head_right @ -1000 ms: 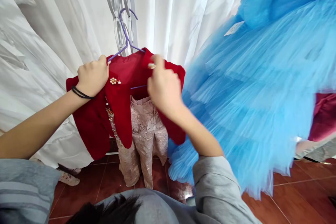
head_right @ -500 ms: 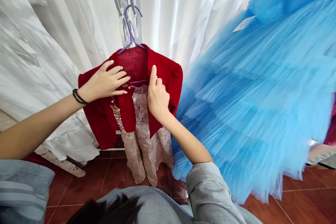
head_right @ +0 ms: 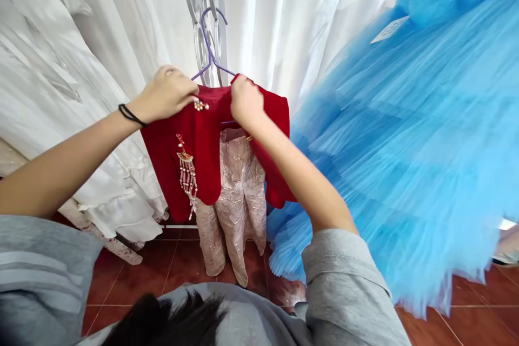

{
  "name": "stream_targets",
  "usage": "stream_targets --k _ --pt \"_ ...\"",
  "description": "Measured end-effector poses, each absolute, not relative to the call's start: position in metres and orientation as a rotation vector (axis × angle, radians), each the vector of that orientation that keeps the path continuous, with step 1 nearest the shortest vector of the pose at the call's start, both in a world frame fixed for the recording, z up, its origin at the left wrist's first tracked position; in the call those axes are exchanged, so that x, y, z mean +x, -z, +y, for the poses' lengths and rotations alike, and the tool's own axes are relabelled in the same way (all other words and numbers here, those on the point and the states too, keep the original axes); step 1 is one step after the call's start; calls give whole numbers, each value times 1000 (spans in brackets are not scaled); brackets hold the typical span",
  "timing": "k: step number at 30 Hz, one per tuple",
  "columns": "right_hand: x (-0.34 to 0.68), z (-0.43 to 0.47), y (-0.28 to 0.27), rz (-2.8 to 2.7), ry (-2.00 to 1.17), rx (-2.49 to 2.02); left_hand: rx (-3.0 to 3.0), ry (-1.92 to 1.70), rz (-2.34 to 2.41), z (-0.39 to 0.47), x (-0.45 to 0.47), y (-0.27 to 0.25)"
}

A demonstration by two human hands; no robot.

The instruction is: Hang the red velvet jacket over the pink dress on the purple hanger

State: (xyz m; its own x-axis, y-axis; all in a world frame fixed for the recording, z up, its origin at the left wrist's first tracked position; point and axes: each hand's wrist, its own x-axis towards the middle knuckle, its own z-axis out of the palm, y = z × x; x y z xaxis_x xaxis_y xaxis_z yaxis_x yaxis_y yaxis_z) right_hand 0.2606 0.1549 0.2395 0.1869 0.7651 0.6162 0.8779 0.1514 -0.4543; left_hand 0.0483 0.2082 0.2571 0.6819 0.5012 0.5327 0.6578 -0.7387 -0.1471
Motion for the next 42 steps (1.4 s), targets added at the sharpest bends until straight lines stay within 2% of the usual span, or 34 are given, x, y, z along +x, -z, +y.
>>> stream_targets --k 3,7,9,12,15,18,21,24,27,31,33,35,36,39,42 --pt "242 149 -223 -1698 73 -1464 -2551 757 -939 208 54 -250" --pt "216 129 -237 -1679 109 -1384 -2444 924 -1012 212 66 -254" --pt "195 125 -226 -1706 86 -1454 -2453 743 -998 216 74 -246" --pt "169 123 -178 -1815 0 -1605 -2437 459 -942 221 83 -219" --pt "162 109 -138 -1881 -56 -1658 -2410 424 -836 220 84 -201" --pt "162 87 -139 -1836 -33 -1601 -2393 363 -728 216 83 -205" --pt "150 80 -153 -1720 60 -1489 -2405 560 -748 215 86 -218" --pt "127 100 -142 -1770 51 -1444 -2467 692 -802 222 87 -220" --pt "120 119 -100 -1915 -27 -1357 -2544 633 -760 230 81 -211" --pt "169 103 -11 -1871 -66 -1047 -2491 881 -726 212 73 -190" --pt "215 92 37 -1497 -65 -1185 -2391 969 -818 191 74 -173" --pt "264 92 79 -902 4 -1477 -2332 929 -979 172 82 -151" --pt "286 97 94 -782 -37 -1585 -2331 874 -1063 165 87 -139" --pt "328 121 113 -901 -149 -1761 -2417 745 -1252 159 104 -111" --pt "331 132 107 -1092 -135 -1806 -2503 865 -1286 161 116 -97"
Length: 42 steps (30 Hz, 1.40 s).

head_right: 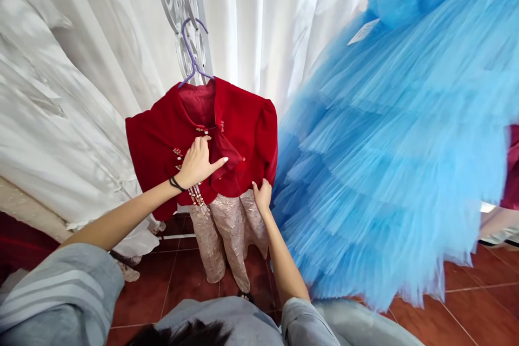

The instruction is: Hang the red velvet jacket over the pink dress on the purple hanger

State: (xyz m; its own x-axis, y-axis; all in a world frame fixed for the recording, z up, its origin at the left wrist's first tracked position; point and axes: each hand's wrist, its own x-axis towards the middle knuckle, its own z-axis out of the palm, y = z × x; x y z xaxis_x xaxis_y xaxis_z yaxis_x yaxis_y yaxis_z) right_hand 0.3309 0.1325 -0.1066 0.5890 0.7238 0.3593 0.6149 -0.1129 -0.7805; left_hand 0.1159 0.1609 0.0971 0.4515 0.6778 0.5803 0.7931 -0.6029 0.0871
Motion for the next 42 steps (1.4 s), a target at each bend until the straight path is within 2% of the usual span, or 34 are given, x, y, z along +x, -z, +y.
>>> stream_targets --k 4,9,11,13,15,18,20,24,28,31,35,37,40,42 --pt "307 113 103 -1170 -45 -1921 -2488 1025 -1150 152 128 -81" --pt "293 96 94 -1139 -183 -2281 -2448 822 -1055 148 133 -50" --pt "293 96 72 -1132 -102 -2272 -2458 823 -1072 152 124 -47" --pt "293 96 42 -1141 95 -2140 -2475 974 -1150 159 106 -51" --pt "293 95 14 -1146 253 -1936 -2455 1275 -1276 168 82 -61" --pt "290 95 -14 -1190 234 -1720 -2341 1766 -1525 183 50 -78" --pt "285 97 -24 -1241 156 -1641 -2373 1853 -1674 188 39 -87" --pt "262 108 -43 -1340 68 -1430 -2486 1743 -1607 184 40 -99" --pt "236 126 -63 -1490 10 -1268 -2509 1872 -1689 191 46 -111" --pt "234 132 -63 -1588 -7 -1277 -2604 1612 -1895 203 34 -123" --pt "257 131 -57 -1567 211 -1312 -3030 1236 -1518 194 2 -139" --pt "266 134 -60 -1530 322 -1375 -3214 1259 -1333 185 -6 -138" --pt "268 150 -69 -1486 421 -1514 -2647 1828 -1372 176 12 -118" --pt "267 166 -74 -1440 460 -1594 -2049 1984 -1513 177 40 -94"
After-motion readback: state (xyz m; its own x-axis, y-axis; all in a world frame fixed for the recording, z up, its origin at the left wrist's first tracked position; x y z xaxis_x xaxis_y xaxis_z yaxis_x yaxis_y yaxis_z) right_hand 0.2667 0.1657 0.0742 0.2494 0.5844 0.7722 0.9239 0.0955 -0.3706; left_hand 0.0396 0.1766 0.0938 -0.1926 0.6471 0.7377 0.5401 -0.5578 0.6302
